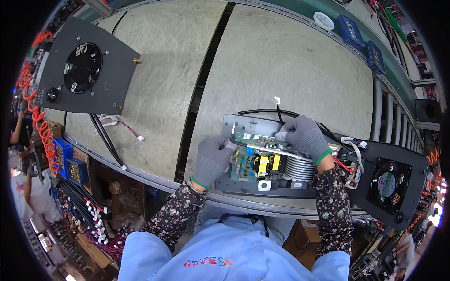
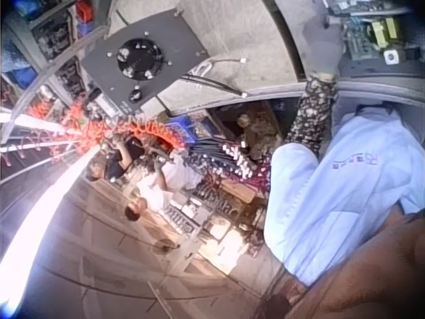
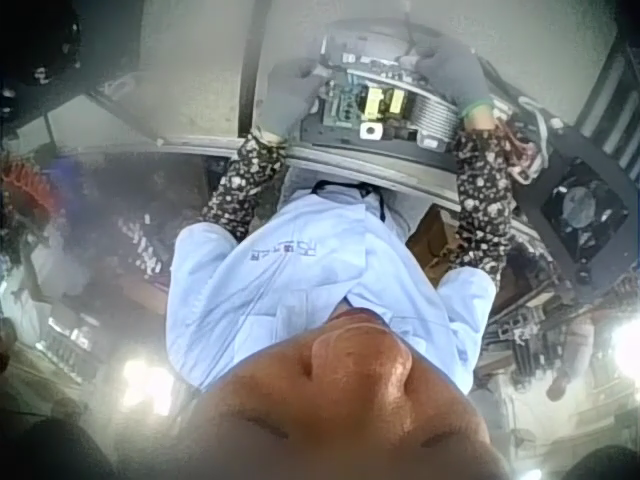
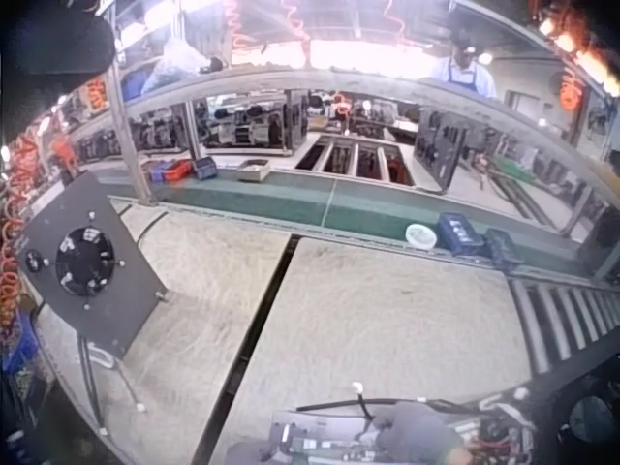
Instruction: Assemble a power supply unit by installing components and securing them with a pneumatic screwdriver.
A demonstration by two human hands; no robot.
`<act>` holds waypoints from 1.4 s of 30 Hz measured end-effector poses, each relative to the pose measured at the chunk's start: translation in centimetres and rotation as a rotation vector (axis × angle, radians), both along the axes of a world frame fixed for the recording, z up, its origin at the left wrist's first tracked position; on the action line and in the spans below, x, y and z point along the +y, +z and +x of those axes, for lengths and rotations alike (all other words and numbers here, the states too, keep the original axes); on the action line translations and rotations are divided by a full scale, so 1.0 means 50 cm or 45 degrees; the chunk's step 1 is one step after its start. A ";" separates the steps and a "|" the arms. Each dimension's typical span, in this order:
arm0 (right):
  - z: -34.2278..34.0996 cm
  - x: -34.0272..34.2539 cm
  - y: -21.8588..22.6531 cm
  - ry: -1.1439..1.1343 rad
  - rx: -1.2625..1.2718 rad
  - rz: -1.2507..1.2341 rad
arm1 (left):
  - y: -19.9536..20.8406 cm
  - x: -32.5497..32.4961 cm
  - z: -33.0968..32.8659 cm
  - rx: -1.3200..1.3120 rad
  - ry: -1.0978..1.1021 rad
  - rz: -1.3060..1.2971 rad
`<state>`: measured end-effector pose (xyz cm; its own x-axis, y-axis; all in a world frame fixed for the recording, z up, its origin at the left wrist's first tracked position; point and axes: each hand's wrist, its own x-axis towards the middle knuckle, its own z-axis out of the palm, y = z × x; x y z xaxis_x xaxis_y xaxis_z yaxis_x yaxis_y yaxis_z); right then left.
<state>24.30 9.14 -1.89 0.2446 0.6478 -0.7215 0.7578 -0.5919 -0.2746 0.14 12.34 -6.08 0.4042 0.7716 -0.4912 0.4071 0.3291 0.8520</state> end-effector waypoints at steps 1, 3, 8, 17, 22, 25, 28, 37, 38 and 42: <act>0.001 0.000 -0.004 -0.007 -0.010 0.011 | -0.006 -0.001 0.001 0.010 -0.008 0.061; 0.002 -0.002 -0.008 -0.010 0.007 0.023 | -0.013 -0.003 0.002 0.029 -0.003 0.132; 0.007 -0.005 -0.017 0.005 0.022 0.065 | -0.017 -0.009 0.005 0.036 0.018 0.281; 0.003 -0.005 -0.011 -0.049 0.055 0.039 | -0.019 -0.017 0.009 0.018 0.045 0.305; 0.002 -0.002 -0.006 -0.064 0.038 0.012 | -0.016 -0.019 0.011 0.025 0.048 0.347; 0.007 -0.006 -0.018 -0.013 0.016 0.050 | -0.029 -0.021 0.012 0.062 0.045 0.472; -0.007 -0.003 -0.006 -0.063 0.014 0.099 | -0.019 -0.001 0.005 0.100 -0.079 0.286; -0.010 0.011 -0.009 0.001 -0.043 0.054 | -0.002 0.018 -0.003 0.046 -0.009 -0.089; -0.008 0.009 -0.003 0.033 -0.079 0.063 | 0.006 0.018 -0.004 0.039 -0.042 -0.078; 0.000 0.001 -0.033 0.128 -0.373 0.187 | -0.013 0.034 0.002 0.120 -0.259 0.302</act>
<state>24.32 9.20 -3.53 0.3569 0.7709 -0.5276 0.8697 -0.4804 -0.1135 0.22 14.06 -6.71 0.5230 0.7773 -0.3497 0.5249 0.0295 0.8506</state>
